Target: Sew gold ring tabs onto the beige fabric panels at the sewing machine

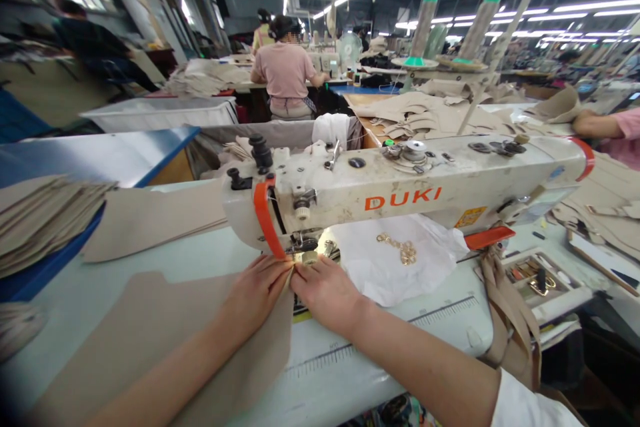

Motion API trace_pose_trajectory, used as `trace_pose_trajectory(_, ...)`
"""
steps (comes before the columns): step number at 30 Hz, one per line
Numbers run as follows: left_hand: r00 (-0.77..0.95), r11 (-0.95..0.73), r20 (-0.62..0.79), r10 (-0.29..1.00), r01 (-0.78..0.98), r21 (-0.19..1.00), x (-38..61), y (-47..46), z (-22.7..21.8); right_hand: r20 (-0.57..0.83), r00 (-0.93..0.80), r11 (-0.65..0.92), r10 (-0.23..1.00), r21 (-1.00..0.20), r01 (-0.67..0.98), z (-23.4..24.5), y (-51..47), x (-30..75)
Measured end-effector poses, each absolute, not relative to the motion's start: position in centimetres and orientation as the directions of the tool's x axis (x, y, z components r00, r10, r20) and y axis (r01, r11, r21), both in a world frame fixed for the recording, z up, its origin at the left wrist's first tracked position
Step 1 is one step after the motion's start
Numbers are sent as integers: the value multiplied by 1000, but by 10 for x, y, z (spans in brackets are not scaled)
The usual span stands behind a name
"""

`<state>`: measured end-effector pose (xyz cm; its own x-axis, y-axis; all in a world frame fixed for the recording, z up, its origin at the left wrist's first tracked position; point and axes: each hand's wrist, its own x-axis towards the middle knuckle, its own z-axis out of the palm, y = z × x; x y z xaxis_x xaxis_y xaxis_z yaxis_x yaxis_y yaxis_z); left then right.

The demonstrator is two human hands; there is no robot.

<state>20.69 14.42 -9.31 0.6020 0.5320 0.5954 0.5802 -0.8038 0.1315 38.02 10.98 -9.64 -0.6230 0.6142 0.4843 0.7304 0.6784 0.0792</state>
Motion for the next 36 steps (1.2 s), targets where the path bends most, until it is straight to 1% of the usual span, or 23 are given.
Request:
trace_pose_trajectory(12,586,-803,607,537,576,153,205,147,-93,468,-620,673,630,71,737,-92,113,379)
trace_pose_trajectory(17,586,-787,587,559,598,152,206,146,-92,488,-608,677,626,46,734,-94,113,379)
trace_pose_trajectory(21,591,-787,592,548,604,125,207,146,-91,518,-592,676,617,36,736,-98,114,379)
trace_pose_trajectory(25,614,-791,590,524,609,68,206,145,-93,539,-582,669,609,44,742,-100,111,380)
trace_pose_trajectory(29,656,-791,573,492,612,-21,202,141,-95,550,-614,706,566,61,705,-99,105,381)
trace_pose_trajectory(32,702,-795,544,461,598,-98,198,138,-98,549,-643,745,534,54,665,-98,103,382)
trace_pose_trajectory(36,762,-803,488,426,567,-185,194,137,-101,537,-653,753,533,49,656,-98,104,382)
